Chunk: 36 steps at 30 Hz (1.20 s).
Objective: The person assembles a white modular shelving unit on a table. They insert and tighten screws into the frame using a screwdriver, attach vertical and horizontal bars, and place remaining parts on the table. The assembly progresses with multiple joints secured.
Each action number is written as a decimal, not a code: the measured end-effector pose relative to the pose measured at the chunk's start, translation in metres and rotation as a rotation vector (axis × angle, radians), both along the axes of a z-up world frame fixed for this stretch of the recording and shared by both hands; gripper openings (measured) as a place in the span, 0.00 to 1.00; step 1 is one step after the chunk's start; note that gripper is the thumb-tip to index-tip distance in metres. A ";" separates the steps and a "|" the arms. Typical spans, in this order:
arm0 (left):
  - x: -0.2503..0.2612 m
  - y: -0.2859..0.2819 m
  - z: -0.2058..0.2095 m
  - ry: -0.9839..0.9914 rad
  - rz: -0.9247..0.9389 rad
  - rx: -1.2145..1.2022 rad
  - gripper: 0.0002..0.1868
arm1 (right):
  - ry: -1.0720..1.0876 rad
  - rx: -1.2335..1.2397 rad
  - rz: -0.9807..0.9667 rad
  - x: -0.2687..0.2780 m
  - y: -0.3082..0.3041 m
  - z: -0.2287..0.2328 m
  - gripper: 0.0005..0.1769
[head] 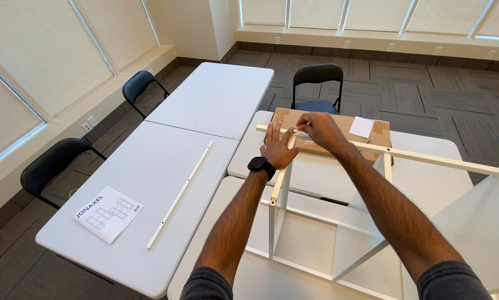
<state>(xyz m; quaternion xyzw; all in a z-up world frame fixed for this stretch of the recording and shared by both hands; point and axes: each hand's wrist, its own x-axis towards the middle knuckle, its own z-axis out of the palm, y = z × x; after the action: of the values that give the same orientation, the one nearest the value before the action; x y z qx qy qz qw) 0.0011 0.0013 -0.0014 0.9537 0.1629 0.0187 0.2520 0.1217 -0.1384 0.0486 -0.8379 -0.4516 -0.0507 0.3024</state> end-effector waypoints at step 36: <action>0.002 0.000 -0.006 -0.043 0.000 -0.015 0.37 | -0.097 -0.102 -0.270 0.030 0.002 -0.048 0.12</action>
<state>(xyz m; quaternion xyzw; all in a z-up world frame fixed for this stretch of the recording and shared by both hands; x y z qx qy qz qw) 0.0035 0.0016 -0.0071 0.9513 0.1575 0.0379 0.2624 0.1518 -0.1369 0.0003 -0.9018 -0.3511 -0.1082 0.2277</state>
